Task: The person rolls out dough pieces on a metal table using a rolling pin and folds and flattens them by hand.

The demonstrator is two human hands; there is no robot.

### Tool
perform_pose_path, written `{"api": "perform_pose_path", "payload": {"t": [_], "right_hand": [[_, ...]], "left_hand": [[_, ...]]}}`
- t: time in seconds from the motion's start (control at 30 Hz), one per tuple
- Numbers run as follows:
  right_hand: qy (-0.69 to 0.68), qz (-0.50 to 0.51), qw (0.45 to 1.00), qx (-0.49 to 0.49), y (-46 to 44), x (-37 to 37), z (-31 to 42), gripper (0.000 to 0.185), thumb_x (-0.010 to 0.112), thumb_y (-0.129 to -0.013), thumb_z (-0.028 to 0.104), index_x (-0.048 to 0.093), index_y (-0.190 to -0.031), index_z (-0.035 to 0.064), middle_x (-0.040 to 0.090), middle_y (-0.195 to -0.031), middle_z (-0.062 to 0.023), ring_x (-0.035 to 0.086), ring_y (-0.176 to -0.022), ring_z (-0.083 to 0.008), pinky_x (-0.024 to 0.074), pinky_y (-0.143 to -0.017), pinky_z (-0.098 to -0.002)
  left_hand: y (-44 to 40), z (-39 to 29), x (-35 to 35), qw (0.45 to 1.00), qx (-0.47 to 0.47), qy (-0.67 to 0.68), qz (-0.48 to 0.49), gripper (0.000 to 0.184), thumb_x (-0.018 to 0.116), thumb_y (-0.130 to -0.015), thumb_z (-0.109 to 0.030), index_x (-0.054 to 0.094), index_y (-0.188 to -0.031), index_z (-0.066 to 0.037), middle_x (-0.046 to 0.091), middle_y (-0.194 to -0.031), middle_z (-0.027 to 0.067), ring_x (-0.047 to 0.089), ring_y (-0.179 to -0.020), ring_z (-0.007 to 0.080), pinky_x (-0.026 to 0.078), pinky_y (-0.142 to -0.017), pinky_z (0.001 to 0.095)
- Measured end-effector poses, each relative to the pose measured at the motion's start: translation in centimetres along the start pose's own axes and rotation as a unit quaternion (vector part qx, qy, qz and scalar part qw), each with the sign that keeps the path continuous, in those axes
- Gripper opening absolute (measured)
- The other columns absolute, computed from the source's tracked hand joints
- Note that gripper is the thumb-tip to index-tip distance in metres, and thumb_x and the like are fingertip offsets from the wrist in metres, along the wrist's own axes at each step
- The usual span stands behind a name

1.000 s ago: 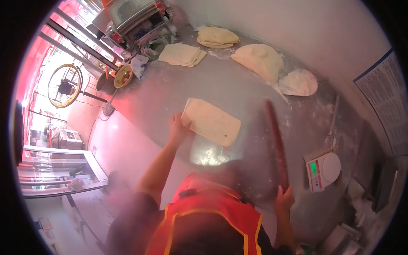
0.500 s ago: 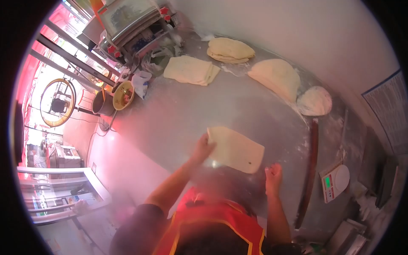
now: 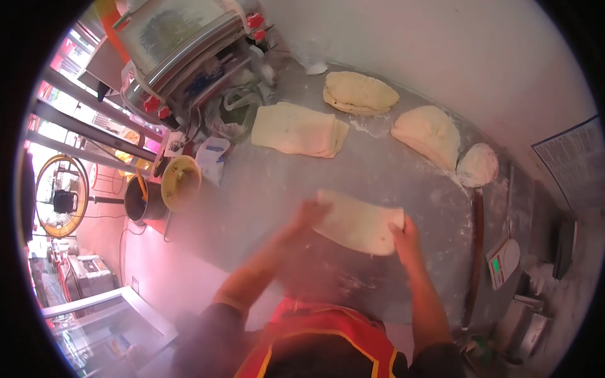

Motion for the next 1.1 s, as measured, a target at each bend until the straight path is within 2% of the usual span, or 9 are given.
{"api": "perform_pose_path", "payload": {"t": [0.1,0.17,0.23,0.33,0.37,0.6,0.9,0.97,1.1], "right_hand": [[-0.116,0.003,0.993,0.02,-5.8,6.2,5.3,0.029,0.062,-0.088,0.01,0.056,-0.113,-0.0012,0.065,-0.099,-0.0082,0.061,-0.088,-0.0124,0.0488,-0.077,-0.029],[-0.17,0.037,0.985,0.011,-10.4,9.7,6.9,0.029,0.062,-0.087,0.01,0.056,-0.113,-0.0009,0.065,-0.098,-0.008,0.06,-0.087,-0.0116,0.049,-0.075,-0.0282],[-0.162,0.034,0.986,0.01,-14.6,13.0,8.0,0.029,0.063,-0.086,0.009,0.056,-0.113,-0.0007,0.065,-0.097,-0.0083,0.061,-0.086,-0.0125,0.0492,-0.074,-0.0281],[-0.167,0.01,0.985,0.046,-19.5,16.3,6.8,0.03,0.063,-0.085,0.008,0.057,-0.112,-0.0012,0.065,-0.096,-0.0094,0.062,-0.086,-0.0156,0.0496,-0.074,-0.0292],[-0.165,0.002,0.984,0.068,-20.8,16.8,6.0,0.03,0.064,-0.084,0.008,0.058,-0.112,-0.0017,0.065,-0.095,-0.0098,0.063,-0.086,-0.0171,0.0499,-0.074,-0.03],[0.007,0.0,1.0,0.023,-25.9,17.7,5.6,0.039,0.072,-0.076,0.016,0.062,-0.11,0.0,0.064,-0.11,-0.0127,0.063,-0.097,-0.0277,0.0499,-0.082,-0.038],[0.226,-0.135,0.961,-0.084,-27.2,20.3,5.8,0.031,0.071,-0.074,0.022,0.062,-0.1,0.0077,0.067,-0.087,-0.0133,0.063,-0.078,-0.0332,0.0498,-0.075,-0.04],[0.191,-0.072,0.972,-0.121,-25.0,20.3,7.7,0.029,0.071,-0.075,0.022,0.061,-0.097,0.007,0.067,-0.088,-0.0144,0.063,-0.078,-0.0348,0.0495,-0.074,-0.0416],[0.145,-0.089,0.981,-0.092,-23.6,20.6,8.8,0.029,0.072,-0.076,0.022,0.061,-0.095,0.0042,0.066,-0.088,-0.0157,0.065,-0.08,-0.0342,0.0493,-0.074,-0.0418]], "left_hand": [[-0.3,-8.6,-9.2,0.976,-0.043,-0.169,-0.128,0.036,0.065,-0.089,-0.029,0.066,-0.11,0.0,0.068,-0.091,0.011,0.064,-0.086,0.0184,0.052,-0.073,0.0334],[-0.9,-10.7,-13.5,0.972,0.149,0.012,-0.182,0.03,0.065,-0.087,-0.021,0.066,-0.103,0.004,0.068,-0.08,0.0098,0.065,-0.077,0.0162,0.052,-0.068,0.0312],[-1.5,-14.0,-17.1,0.961,0.15,-0.063,-0.223,0.031,0.065,-0.086,-0.016,0.063,-0.107,0.006,0.068,-0.089,0.011,0.064,-0.083,0.0131,0.051,-0.07,0.0303],[-8.7,-9.1,-22.3,0.963,0.168,0.026,-0.21,0.04,0.067,-0.083,-0.02,0.06,-0.113,0.005,0.068,-0.098,0.0135,0.065,-0.09,0.0172,0.051,-0.076,0.0325],[-12.9,-4.9,-24.9,0.945,0.124,-0.133,-0.27,0.051,0.07,-0.08,-0.026,0.056,-0.117,0.006,0.066,-0.105,0.0194,0.065,-0.097,0.0265,0.049,-0.082,0.0356],[-10.0,-6.3,-20.9,0.901,0.088,-0.174,-0.387,0.058,0.071,-0.076,-0.031,0.055,-0.115,0.008,0.063,-0.107,0.0273,0.061,-0.102,0.0384,0.047,-0.088,0.042],[-11.5,-6.5,-21.6,0.905,0.128,-0.162,-0.372,0.047,0.073,-0.073,-0.027,0.057,-0.104,0.004,0.065,-0.096,0.0229,0.063,-0.09,0.0376,0.047,-0.08,0.0432],[-12.1,-6.0,-21.5,0.857,0.21,-0.223,-0.413,0.042,0.073,-0.073,-0.026,0.057,-0.099,0.003,0.066,-0.089,0.0203,0.063,-0.083,0.0359,0.048,-0.076,0.0423],[-11.2,-7.4,-20.9,0.884,0.157,-0.153,-0.412,0.038,0.072,-0.074,-0.024,0.058,-0.097,0.002,0.066,-0.083,0.0168,0.064,-0.076,0.0325,0.049,-0.072,0.0403]]}}
Point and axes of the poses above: each hand's wrist, its own y-axis away from the middle knuckle, its own x-axis out of the palm, z = x × y, the point moved 1 cm from there along -y, towards the middle knuckle
